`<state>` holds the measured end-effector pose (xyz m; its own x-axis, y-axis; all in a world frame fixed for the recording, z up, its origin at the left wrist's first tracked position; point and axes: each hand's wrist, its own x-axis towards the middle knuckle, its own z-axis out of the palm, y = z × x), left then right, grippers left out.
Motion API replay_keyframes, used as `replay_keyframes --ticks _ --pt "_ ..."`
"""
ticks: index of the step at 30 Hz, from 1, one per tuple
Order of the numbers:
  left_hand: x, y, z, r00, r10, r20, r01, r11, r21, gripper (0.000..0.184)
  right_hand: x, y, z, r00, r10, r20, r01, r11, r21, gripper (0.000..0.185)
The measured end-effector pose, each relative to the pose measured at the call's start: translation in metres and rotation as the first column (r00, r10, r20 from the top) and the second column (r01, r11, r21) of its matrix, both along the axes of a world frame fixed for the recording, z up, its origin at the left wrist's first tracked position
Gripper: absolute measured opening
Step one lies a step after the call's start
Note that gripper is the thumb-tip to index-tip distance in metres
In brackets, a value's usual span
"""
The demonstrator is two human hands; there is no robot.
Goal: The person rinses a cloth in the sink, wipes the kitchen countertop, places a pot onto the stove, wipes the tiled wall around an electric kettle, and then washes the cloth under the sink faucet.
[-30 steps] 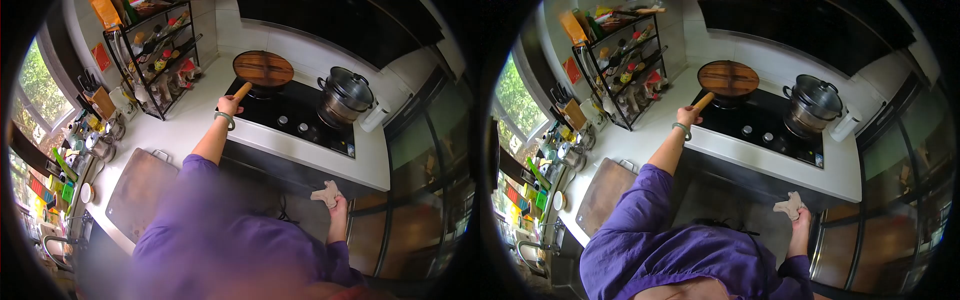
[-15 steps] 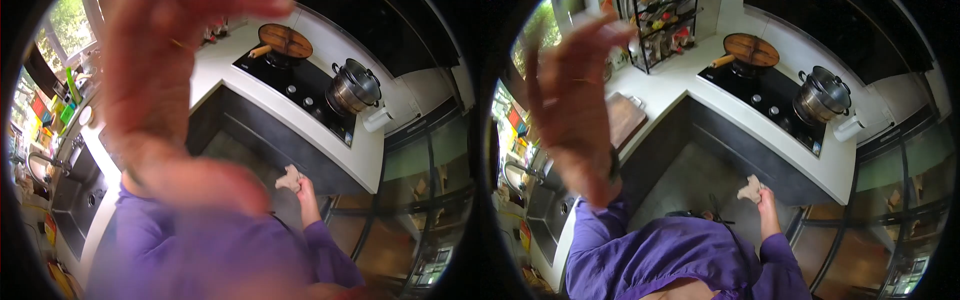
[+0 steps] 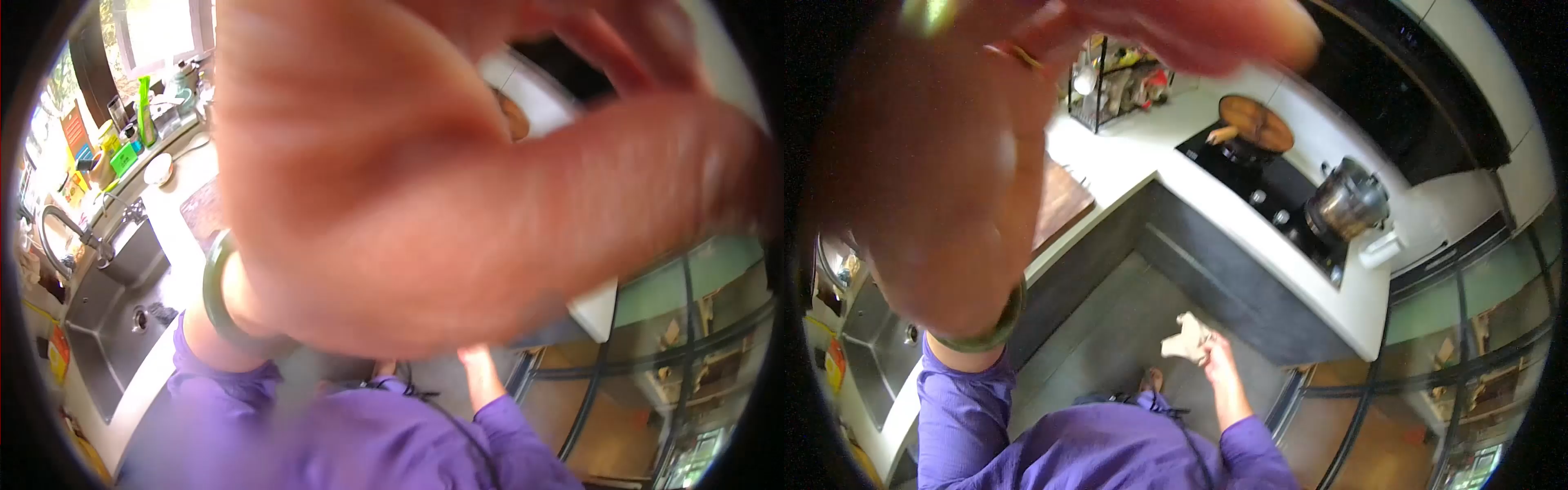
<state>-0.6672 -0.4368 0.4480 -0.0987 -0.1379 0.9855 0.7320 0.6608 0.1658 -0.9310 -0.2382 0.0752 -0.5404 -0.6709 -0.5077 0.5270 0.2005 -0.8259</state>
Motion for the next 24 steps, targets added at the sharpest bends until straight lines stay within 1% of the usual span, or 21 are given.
replay_keyframes --ticks 1,2,3,5,7,8,9,11,12,14,15,16,17,18,19,20,21,22,23,24 --pt "-0.006 0.001 0.005 1.0 -0.019 -0.015 0.019 1.0 0.008 0.073 -0.014 0.011 -0.011 1.0 -0.022 0.003 0.022 0.999 -0.032 0.043" --pt "-0.016 0.003 0.011 0.999 -0.046 -0.025 0.047 0.999 0.014 0.073 -0.02 0.014 0.004 0.999 -0.03 0.014 0.031 0.996 -0.079 0.044" --pt "-0.028 0.002 0.015 0.996 -0.084 -0.022 0.084 0.996 0.025 0.072 -0.028 0.019 0.018 0.993 -0.097 0.069 0.107 0.982 -0.158 0.047" --pt "-0.057 0.01 0.025 0.991 -0.132 -0.018 0.132 0.991 0.013 0.071 -0.072 0.035 -0.009 0.985 -0.169 0.033 0.172 0.976 -0.136 0.05" --pt "-0.092 0.018 0.029 0.981 -0.192 0.007 0.192 0.981 0.024 0.071 -0.1 0.046 0.007 0.975 -0.217 0.042 0.221 0.958 -0.182 0.049" --pt "-0.115 0.024 0.032 0.977 -0.212 0.022 0.211 0.977 0.031 0.07 -0.117 0.051 0.019 0.976 -0.21 0.065 0.219 0.954 -0.203 0.049" --pt "-0.14 0.034 0.034 0.976 -0.216 0.023 0.215 0.976 0.035 0.07 -0.142 0.062 0.018 0.974 -0.215 0.067 0.224 0.954 -0.197 0.049" --pt "-0.192 0.042 0.036 0.96 -0.275 0.046 0.272 0.96 0.066 0.069 -0.191 0.072 0.008 0.959 -0.278 0.063 0.285 0.932 -0.225 0.048" --pt "-0.22 0.047 0.037 0.954 -0.296 0.051 0.292 0.954 0.071 0.069 -0.218 0.079 0.007 0.958 -0.285 0.024 0.283 0.935 -0.212 0.049" --pt "-0.27 0.053 0.042 0.925 -0.372 0.078 0.364 0.926 0.103 0.068 -0.271 0.091 0.015 0.94 -0.342 0.011 0.334 0.908 -0.253 0.049" --pt "-0.291 0.054 0.043 0.912 -0.399 0.091 0.388 0.914 0.122 0.067 -0.291 0.098 0.027 0.923 -0.385 0.001 0.37 0.886 -0.279 0.048" --pt "-0.312 0.055 0.043 0.897 -0.429 0.105 0.413 0.899 0.149 0.067 -0.308 0.103 0.057 0.914 -0.395 0.097 0.403 0.847 -0.347 0.048" --pt "-0.334 0.054 0.042 0.88 -0.46 0.119 0.437 0.881 0.179 0.067 -0.329 0.112 0.078 0.917 -0.394 -0.058 0.357 0.878 -0.319 0.048" --pt "-0.365 0.053 0.041 0.86 -0.492 0.137 0.46 0.863 0.211 0.066 -0.373 0.119 0.08 0.904 -0.425 -0.035 0.385 0.849 -0.361 0.048" --pt "-0.388 0.049 0.038 0.838 -0.523 0.155 0.48 0.842 0.246 0.066 -0.398 0.124 0.099 0.88 -0.469 -0.077 0.398 0.815 -0.421 0.048" --pt "-0.413 0.039 0.029 0.803 -0.568 0.181 0.506 0.81 0.296 0.066 -0.425 0.133 0.114 0.84 -0.519 -0.155 0.414 0.8 -0.434 0.049" --pt "-0.436 0.031 0.018 0.769 -0.607 0.202 0.518 0.776 0.36 0.065 -0.446 0.138 0.136 0.817 -0.544 -0.192 0.427 0.794 -0.433 0.048" --pt "-0.454 0.013 -0.003 0.682 -0.701 0.209 0.609 0.702 0.37 0.053 -0.465 0.141 0.16 0.789 -0.569 -0.23 0.44 0.786 -0.434 0.048" --pt "-0.472 0.0 -0.025 0.682 -0.695 0.228 0.571 0.701 0.427 0.05 -0.489 0.149 0.177 0.783 -0.577 -0.233 0.419 0.765 -0.489 0.047" --pt "-0.489 -0.01 -0.048 0.7 -0.668 0.253 0.493 0.708 0.505 0.048 -0.504 0.154 0.194 0.775 -0.587 -0.236 0.401 0.745 -0.533 0.046"
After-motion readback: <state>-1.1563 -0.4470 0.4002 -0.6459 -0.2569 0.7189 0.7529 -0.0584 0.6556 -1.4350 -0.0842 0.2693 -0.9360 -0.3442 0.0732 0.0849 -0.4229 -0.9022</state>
